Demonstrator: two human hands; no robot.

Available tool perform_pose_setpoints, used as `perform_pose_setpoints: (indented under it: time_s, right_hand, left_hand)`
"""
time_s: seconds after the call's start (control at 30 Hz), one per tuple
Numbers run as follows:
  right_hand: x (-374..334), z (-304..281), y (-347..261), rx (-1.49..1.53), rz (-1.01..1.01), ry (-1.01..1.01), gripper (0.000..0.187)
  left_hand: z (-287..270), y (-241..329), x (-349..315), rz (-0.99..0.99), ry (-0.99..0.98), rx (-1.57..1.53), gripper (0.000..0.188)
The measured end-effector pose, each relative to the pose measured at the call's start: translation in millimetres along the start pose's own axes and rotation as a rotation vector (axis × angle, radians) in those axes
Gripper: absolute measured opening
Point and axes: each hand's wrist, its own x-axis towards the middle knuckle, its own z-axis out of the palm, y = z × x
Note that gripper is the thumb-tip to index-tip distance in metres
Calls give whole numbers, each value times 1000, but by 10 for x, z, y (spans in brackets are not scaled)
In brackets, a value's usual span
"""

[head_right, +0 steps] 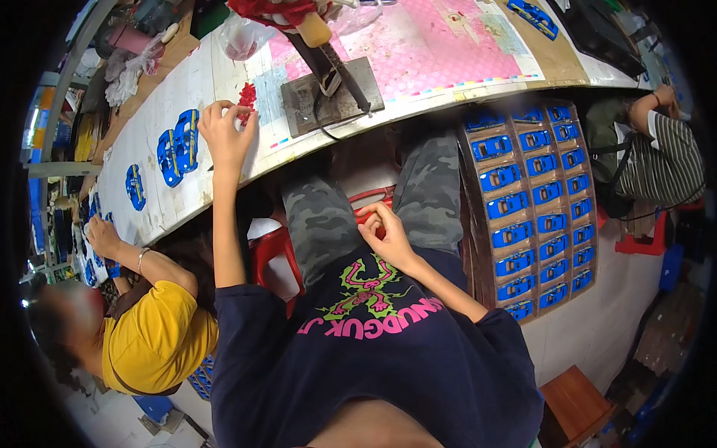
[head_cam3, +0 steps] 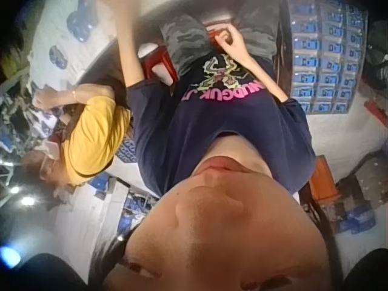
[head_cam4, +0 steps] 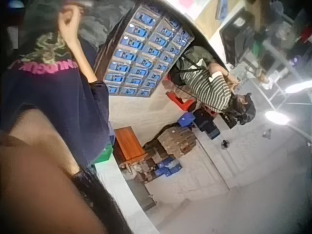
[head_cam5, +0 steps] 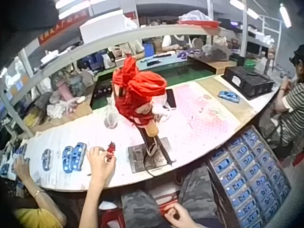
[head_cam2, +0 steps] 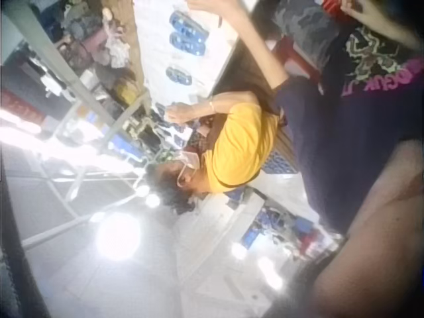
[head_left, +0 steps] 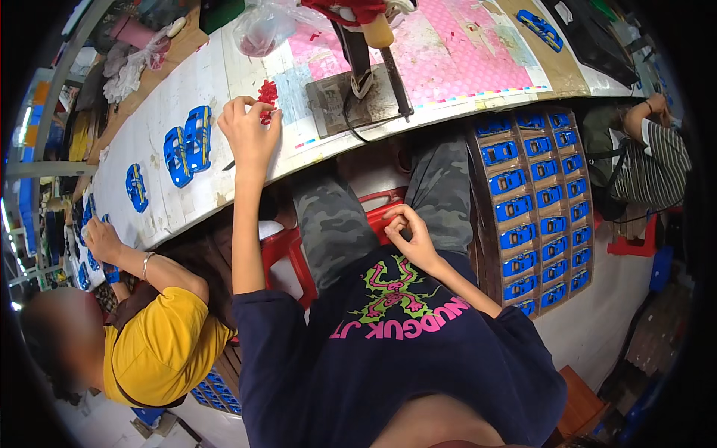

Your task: The person assembles blue plastic toy car bodies by attaching small red plastic pieces using a soldering iron. They pick up a car body, apply the red piece, and use the soldering iron to secure it before placing the finished unit on the table.

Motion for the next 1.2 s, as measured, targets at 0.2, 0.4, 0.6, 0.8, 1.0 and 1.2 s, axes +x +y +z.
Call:
perform_pose_setpoints:
  time_s: [0.2,0.4,0.6,0.8,1.0,1.2]
  right_hand:
    - [-14,-52,46,32,-11,72,15]
    - [145,-500,-132,-15,-84,257,9]
    - [598,-1244,-579,-114,-284,482,7]
    - [1553,-2538,-1028,-219,-360,664,29]
    - [2521,-3798,-1275,-220,-118,865,42]
    - [2936,-4273,-1113,-184,51,762,26]
  left_hand:
    - [100,3,-18,-78,20,64,9]
    - [144,45,-42,-109,68,73,10]
    - [107,94,-76,-112,117,82,10]
    - [24,141,-80,-158,135,57,9]
    - [-55,226,-150,-179,75,-114,9]
    - [0,342,-342,-112,24,-148,10]
